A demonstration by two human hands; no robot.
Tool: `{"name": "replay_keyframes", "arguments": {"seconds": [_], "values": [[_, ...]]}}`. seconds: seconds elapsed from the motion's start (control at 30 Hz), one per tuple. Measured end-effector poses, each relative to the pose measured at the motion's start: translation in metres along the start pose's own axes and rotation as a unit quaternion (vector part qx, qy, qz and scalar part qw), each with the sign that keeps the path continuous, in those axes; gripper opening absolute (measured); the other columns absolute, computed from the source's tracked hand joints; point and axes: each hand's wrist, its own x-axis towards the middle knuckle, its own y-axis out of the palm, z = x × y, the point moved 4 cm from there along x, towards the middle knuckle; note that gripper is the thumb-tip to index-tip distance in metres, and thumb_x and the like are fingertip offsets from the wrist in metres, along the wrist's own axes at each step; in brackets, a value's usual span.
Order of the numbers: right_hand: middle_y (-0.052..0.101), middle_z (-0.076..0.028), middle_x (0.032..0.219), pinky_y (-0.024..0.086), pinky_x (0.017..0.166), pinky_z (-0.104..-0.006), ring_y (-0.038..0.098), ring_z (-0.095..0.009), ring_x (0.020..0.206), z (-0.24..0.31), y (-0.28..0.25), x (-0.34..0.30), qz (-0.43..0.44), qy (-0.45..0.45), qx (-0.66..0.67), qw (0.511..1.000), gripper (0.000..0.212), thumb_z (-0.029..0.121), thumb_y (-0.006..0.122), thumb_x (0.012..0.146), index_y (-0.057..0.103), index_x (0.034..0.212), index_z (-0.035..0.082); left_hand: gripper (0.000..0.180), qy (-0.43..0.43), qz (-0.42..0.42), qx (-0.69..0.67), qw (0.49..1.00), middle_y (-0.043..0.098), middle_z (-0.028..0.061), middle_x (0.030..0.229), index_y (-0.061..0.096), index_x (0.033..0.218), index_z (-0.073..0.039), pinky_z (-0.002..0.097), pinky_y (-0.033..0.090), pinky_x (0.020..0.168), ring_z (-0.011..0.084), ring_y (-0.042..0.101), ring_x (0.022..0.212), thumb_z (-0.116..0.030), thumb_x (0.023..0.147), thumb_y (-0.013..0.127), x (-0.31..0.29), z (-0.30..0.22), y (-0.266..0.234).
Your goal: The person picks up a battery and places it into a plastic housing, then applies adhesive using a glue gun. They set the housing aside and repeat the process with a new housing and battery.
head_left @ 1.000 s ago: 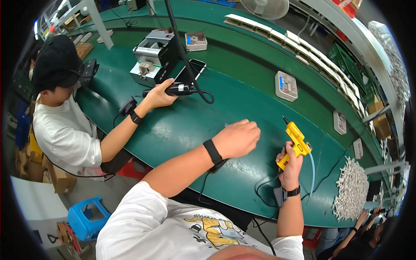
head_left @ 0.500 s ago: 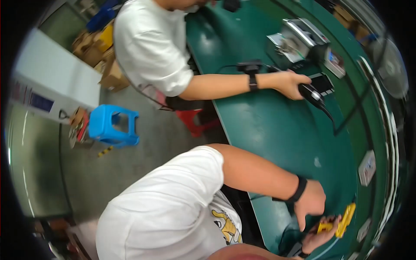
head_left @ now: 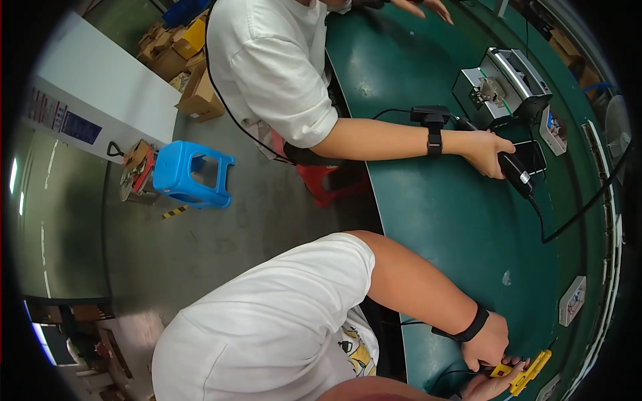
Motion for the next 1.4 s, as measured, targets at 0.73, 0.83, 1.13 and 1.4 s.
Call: {"name": "replay_keyframes", "arguments": {"seconds": [0.73,0.83,1.13,1.4], "values": [[0.049,0.002,0.085,0.046,0.080,-0.0256,0.051,-0.008,0.080,-0.008,-0.005,0.000,-0.020,-0.002,0.001,1.000,0.043,0.026,0.065,0.109,0.053,0.145,0.005,0.021,-0.063,-0.069,0.012,0.996,0.070,0.0094,0.069,0.073,0.072,-0.014,0.0496,0.054,0.061,0.0353,0.071,0.072,-0.033,0.079,0.069,0.003,0.029,0.006],[0.049,0.002,0.084,0.046,0.079,-0.0260,0.051,-0.008,0.079,-0.006,-0.007,-0.001,-0.023,0.001,-0.017,1.000,0.040,0.026,0.063,0.110,0.053,0.143,0.005,0.021,-0.071,-0.051,0.000,0.996,0.071,0.0095,0.070,0.073,0.070,-0.015,0.0500,0.055,0.063,0.0347,0.071,0.074,-0.033,0.079,0.068,0.004,0.034,0.004],[0.047,0.000,0.080,0.046,0.072,-0.0270,0.049,-0.010,0.074,-0.007,0.002,-0.001,0.007,-0.057,-0.011,0.998,0.034,0.020,0.059,0.112,0.050,0.139,0.003,0.026,-0.087,-0.062,-0.019,0.994,0.064,0.0102,0.062,0.065,0.064,-0.011,0.0491,0.050,0.057,0.0358,0.066,0.064,-0.030,0.081,0.070,-0.001,0.035,-0.006],[0.048,0.000,0.078,0.046,0.072,-0.0273,0.050,-0.010,0.072,-0.002,0.006,0.000,0.008,-0.061,-0.015,0.998,0.033,0.018,0.060,0.111,0.050,0.139,0.002,0.031,-0.085,-0.061,-0.037,0.994,0.060,0.0092,0.058,0.060,0.063,-0.009,0.0493,0.046,0.054,0.0360,0.063,0.061,-0.030,0.083,0.073,-0.001,0.031,-0.011]]}}
